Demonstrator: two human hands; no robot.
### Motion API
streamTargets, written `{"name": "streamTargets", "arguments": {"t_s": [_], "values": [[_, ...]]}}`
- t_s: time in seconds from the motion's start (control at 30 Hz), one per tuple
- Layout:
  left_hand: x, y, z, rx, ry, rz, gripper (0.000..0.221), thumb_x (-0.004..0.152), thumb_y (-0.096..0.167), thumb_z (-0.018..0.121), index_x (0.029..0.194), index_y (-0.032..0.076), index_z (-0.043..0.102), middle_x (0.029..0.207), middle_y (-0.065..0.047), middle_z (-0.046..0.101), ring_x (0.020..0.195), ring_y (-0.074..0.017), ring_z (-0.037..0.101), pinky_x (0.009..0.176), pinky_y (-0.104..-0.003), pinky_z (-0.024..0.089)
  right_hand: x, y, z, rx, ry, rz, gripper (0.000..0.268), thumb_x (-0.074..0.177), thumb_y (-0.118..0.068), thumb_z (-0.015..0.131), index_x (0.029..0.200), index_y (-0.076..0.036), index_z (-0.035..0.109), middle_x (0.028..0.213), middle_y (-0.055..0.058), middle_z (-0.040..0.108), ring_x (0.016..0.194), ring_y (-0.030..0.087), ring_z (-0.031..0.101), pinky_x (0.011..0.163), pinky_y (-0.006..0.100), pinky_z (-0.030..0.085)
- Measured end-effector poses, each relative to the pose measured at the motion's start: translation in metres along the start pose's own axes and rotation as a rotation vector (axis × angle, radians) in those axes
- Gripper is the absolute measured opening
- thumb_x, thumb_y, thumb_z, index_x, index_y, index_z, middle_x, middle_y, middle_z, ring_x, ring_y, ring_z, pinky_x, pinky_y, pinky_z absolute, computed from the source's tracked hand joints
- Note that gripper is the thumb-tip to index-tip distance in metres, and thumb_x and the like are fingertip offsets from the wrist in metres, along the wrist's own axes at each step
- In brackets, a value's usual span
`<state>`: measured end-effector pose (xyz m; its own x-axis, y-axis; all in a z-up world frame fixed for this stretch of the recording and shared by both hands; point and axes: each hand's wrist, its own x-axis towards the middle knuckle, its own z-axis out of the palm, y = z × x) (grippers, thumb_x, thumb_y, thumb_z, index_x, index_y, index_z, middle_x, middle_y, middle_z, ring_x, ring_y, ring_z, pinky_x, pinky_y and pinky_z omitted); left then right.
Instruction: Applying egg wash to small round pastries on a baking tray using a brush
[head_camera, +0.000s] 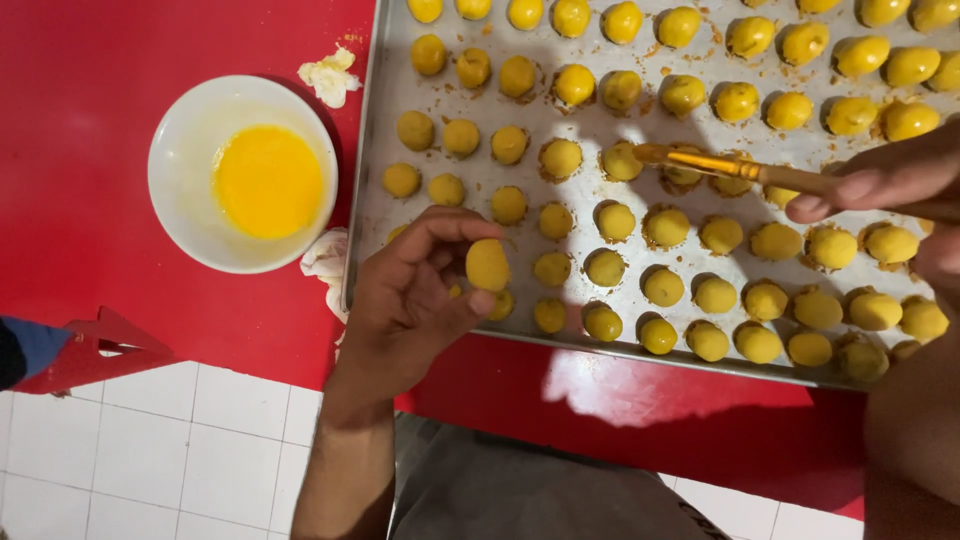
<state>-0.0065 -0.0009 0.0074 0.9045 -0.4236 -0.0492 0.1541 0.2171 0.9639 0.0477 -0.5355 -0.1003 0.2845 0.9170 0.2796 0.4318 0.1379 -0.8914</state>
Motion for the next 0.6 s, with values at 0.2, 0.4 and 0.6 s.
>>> {"name": "streamTargets", "arguments": {"t_s": [0.2, 0.4, 0.6], "values": [[0.003, 0.008, 0.013, 0.501, 0.079, 0.054, 0.032, 0.091, 0.017, 0.076, 0.118, 0.009, 0.062, 0.111, -0.003, 0.069, 0.099, -0.0143, 0.067, 0.09, -0.026, 0.057, 0.082, -0.098, 0.031, -0.252, 0.391, 0.411, 0.062, 0.09, -0.031, 0.052, 0.142, 0.001, 0.052, 0.137, 0.012, 0.069, 0.131, 0.021, 0.073, 0.119, 0.037, 0.062], [0.003, -0.001, 0.012, 0.426, 0.152, 0.082, 0.035, 0.087, 0.013, 0.081, 0.119, 0.005, 0.067, 0.112, -0.006, 0.067, 0.101, -0.0142, 0.064, 0.09, -0.024, 0.056, 0.103, -0.125, 0.051, -0.208, 0.604, 0.623, 0.054, 0.088, -0.014, 0.052, 0.138, 0.004, 0.059, 0.131, 0.014, 0.073, 0.12, 0.02, 0.078, 0.091, 0.024, 0.063], [0.003, -0.006, 0.01, 0.378, 0.082, 0.105, 0.036, 0.099, 0.011, 0.07, 0.133, 0.006, 0.063, 0.127, -0.008, 0.062, 0.111, -0.0158, 0.065, 0.091, -0.023, 0.057, 0.108, -0.117, 0.055, -0.355, 0.571, 0.438, 0.039, 0.101, -0.013, 0.043, 0.134, 0.004, 0.054, 0.136, 0.017, 0.064, 0.125, 0.029, 0.075, 0.121, 0.044, 0.066]]}}
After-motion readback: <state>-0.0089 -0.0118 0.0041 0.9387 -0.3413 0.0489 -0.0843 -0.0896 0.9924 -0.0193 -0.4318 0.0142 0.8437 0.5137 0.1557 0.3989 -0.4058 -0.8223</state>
